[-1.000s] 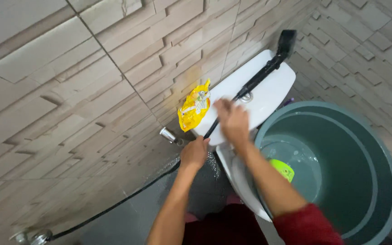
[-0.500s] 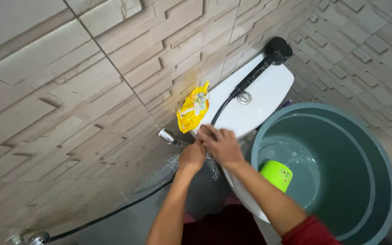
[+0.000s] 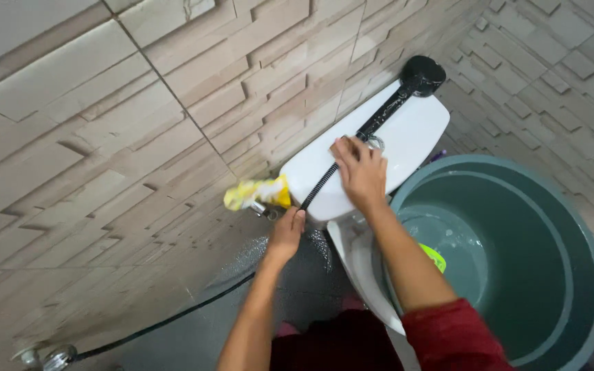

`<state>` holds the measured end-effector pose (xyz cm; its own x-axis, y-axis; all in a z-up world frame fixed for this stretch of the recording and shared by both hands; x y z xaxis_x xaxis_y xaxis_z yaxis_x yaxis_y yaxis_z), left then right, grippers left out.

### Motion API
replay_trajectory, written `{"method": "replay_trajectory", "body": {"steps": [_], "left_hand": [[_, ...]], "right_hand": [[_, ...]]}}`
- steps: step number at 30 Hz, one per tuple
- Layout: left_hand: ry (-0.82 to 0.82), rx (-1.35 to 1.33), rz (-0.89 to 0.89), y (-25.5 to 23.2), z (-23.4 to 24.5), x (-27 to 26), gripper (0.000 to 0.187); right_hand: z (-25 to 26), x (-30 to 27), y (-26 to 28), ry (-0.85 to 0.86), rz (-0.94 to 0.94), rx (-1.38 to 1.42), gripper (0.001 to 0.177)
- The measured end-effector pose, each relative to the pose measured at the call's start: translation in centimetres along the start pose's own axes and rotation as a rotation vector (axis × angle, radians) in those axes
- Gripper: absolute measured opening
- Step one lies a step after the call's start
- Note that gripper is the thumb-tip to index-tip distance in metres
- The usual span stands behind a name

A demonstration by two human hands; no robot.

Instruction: Clean a large plastic basin, a hand scoop, and a handheld bidet sprayer in a bathroom.

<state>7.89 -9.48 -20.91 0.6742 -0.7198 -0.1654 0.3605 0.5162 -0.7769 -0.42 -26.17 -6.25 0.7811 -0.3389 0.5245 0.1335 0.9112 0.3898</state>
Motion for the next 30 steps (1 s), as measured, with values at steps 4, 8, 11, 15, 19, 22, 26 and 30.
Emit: {"method": "replay_trajectory", "body": {"steps": [4, 8, 11, 15, 19, 22, 26, 30], "left_hand": [[-0.162, 0.025, -0.084, 0.7, 0.1, 1.3, 0.033], [-0.161, 0.008, 0.010, -1.8, 2.5, 1.5, 0.030], [-0.110, -0.027, 0.046, -0.9, 1.8, 1.4, 0.030], [-0.171, -0.017, -0.030, -0.7, 1.5, 1.9, 0.030], [-0.154, -0.017, -0.038, 0.4, 1.2, 1.0, 0.033], [-0.110, -0.030, 0.017, -0.5, 1.8, 0.9, 0.037], [-0.122, -0.021, 0.022, -0.1, 1.4, 1.0, 0.038], [-0.077, 0.020, 0.047, -0.4, 2.3, 0.2, 0.039]], "right_hand": [[-1.2, -1.7, 1.4, -0.090, 0.027, 0.031, 0.033], [-2.2, -1.3, -0.1, 0.060, 0.146, 0.178, 0.032], [-0.9, 0.7, -2.1, 0.005, -0.097, 0.066, 0.034], [-2.9, -1.1, 0.7, 0.032, -0.076, -0.140, 0.046], [-4.3, -3.6, 0.1, 0.144, 0.062, -0.095, 0.054], [-1.9, 0.3, -1.5, -0.028, -0.047, -0.183, 0.050], [-2.7, -1.9, 1.6, -0.037, -0.075, -0.138, 0.048], [-2.9, -1.7, 0.9, 0.150, 0.006, -0.059, 0.047]]}}
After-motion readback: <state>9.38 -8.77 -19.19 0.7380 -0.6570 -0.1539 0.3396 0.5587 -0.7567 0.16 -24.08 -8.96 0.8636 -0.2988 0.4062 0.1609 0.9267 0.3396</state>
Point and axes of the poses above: each hand's wrist, its own x-axis towards the middle knuckle, its own z-axis out of the back of the hand, y = z × x, the point moved 4 cm from there along x, towards the middle knuckle, and after that the axes turned 13 degrees about x, right-handed, at the moved point
